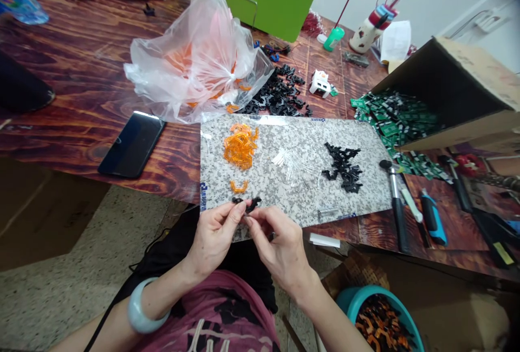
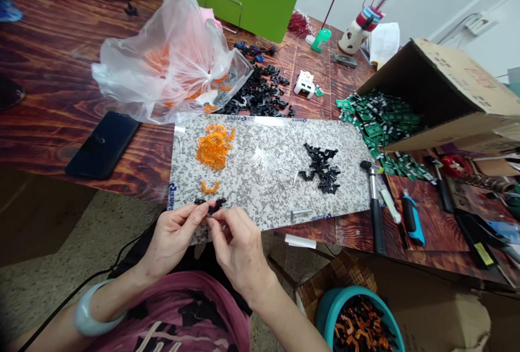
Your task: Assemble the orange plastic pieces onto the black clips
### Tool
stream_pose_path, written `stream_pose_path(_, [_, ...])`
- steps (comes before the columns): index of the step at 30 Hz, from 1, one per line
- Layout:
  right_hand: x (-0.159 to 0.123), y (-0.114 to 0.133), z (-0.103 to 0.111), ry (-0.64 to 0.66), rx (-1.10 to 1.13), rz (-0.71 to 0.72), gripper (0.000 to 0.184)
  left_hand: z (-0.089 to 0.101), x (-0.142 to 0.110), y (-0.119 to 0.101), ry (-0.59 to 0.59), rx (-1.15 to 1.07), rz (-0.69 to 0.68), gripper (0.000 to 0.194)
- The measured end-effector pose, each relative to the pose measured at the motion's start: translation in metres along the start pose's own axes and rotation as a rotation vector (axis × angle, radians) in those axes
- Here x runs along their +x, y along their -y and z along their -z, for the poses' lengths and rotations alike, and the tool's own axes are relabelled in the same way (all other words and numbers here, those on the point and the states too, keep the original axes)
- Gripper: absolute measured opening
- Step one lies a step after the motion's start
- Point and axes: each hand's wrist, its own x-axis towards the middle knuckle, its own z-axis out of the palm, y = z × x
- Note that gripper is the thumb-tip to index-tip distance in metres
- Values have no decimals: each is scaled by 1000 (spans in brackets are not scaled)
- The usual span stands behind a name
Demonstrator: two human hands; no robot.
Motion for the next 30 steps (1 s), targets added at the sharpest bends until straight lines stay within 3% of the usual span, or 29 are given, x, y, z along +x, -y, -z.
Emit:
stream_pose_path(6, [4, -1, 9, 15, 88, -161, 7, -1, -1, 1, 58, -27, -6, 25])
stream_pose_path(11, [9, -4, 17, 58, 85, -180, 6, -1, -2, 6, 79, 172, -112, 31])
stream_pose_path(15, [12, -7, 25, 124, -20, -139, 11, -1, -2, 7, 145, 308, -205, 35])
stream_pose_path(23, [26, -12, 38, 271, -285, 47, 20, 1, 1, 5, 257, 365, -267, 32])
stream_pose_path(27, [32, -20, 40, 271, -293, 116, 21, 3, 2, 2, 279, 368, -260, 34])
stream_pose_path(30, [32, -26, 42, 221, -211, 108, 25, 3, 3, -1, 284, 302, -182, 35])
